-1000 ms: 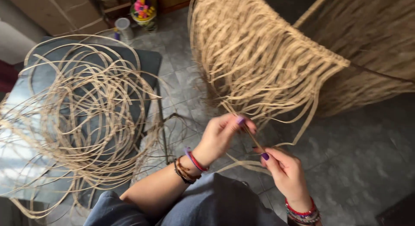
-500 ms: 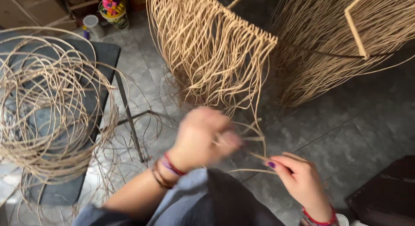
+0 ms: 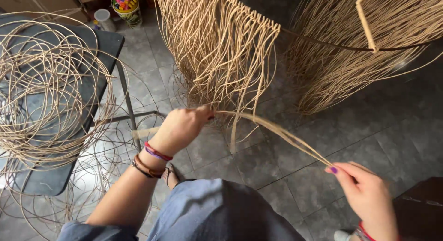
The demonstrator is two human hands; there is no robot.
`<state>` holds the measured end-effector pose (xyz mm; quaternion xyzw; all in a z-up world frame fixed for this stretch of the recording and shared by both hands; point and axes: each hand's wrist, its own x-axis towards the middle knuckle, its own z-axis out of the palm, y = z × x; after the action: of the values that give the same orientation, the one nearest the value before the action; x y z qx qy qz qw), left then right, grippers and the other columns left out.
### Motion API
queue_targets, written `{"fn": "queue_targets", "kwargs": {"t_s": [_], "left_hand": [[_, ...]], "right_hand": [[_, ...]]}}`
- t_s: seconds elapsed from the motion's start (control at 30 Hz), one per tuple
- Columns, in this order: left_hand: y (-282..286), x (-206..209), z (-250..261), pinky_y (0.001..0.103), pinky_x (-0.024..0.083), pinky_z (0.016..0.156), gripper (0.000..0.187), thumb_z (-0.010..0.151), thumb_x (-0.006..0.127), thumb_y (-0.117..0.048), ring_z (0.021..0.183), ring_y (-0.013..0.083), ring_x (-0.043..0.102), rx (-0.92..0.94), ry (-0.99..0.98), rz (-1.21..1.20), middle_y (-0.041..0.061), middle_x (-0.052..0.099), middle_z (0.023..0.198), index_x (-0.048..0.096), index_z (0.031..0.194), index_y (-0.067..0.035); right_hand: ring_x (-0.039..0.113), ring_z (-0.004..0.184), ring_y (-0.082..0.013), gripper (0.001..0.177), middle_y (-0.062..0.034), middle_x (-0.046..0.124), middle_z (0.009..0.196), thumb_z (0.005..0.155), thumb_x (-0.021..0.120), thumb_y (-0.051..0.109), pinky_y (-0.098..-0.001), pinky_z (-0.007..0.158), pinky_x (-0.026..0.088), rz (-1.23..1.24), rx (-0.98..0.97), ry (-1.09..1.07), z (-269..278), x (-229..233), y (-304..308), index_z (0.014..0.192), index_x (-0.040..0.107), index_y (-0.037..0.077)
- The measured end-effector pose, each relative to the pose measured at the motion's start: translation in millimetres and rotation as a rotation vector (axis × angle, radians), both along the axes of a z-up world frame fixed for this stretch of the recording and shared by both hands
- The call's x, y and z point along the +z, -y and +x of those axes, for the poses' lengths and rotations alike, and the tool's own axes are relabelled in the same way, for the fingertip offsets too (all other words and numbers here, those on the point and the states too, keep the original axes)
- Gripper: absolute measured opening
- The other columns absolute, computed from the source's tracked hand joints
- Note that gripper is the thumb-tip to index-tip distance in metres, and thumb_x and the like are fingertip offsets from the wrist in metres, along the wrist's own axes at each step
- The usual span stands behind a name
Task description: Weaving long strands of natural fiber onto a large frame to create a furniture piece
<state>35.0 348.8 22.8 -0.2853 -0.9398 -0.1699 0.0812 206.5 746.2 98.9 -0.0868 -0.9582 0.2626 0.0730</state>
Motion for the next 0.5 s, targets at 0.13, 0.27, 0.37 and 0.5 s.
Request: {"fn": "queue_targets", "kwargs": {"t_s": [0.13, 0.27, 0.37, 0.5], "left_hand": [[-54.0, 53.9, 32.4, 0.053, 0.046, 0.098, 0.078, 0.091, 0.06, -0.049, 0.123, 0.0399, 0.059, -0.239, 0.029, 0.181, 0.023, 0.059, 0.141, 0.044, 0.15, -0.001], [-135.6, 27.4, 81.4, 0.049, 0.053, 0.05, 0.067, 0.102, 0.057, -0.036, 0.067, 0.0375, 0.072, -0.411, 0.111, 0.221, 0.019, 0.073, 0.092, 0.036, 0.152, 0.005], [-107.7, 38.7, 59.0, 0.044, 0.053, 0.047, 0.009, 0.095, 0.052, -0.01, 0.064, 0.0266, 0.071, -0.349, 0.082, 0.079, 0.003, 0.071, 0.081, 0.06, 0.098, -0.014], [-26.7, 34.1, 25.6, 0.042, 0.055, 0.053, 0.011, 0.09, 0.061, -0.015, 0.069, 0.0242, 0.072, -0.048, 0.076, -0.023, 0.001, 0.073, 0.083, 0.061, 0.1, -0.018]], "right_hand": [[0.072, 0.078, -0.0134, 0.013, 0.0018, 0.077, 0.09, 0.093, 0.067, 0.015, -0.0282, 0.074, 0.052, 0.004, 0.293, -0.103, -27.0, -12.3, 36.9, 0.095, 0.079, 0.01], [0.058, 0.06, -0.0248, 0.019, -0.0043, 0.061, 0.07, 0.095, 0.059, 0.01, -0.04, 0.059, 0.043, 0.042, 0.503, -0.076, -48.7, -11.6, 70.1, 0.077, 0.065, 0.01], [0.072, 0.085, -0.0171, 0.014, -0.0032, 0.078, 0.093, 0.094, 0.063, 0.009, -0.0312, 0.078, 0.052, -0.092, 0.389, -0.097, -46.6, -8.7, 42.0, 0.096, 0.076, 0.007], [0.055, 0.057, -0.0087, 0.019, 0.0015, 0.079, 0.087, 0.097, 0.062, 0.01, -0.0244, 0.054, 0.039, -0.16, 0.189, -0.02, -34.7, -11.5, -13.6, 0.096, 0.081, 0.01]]}}
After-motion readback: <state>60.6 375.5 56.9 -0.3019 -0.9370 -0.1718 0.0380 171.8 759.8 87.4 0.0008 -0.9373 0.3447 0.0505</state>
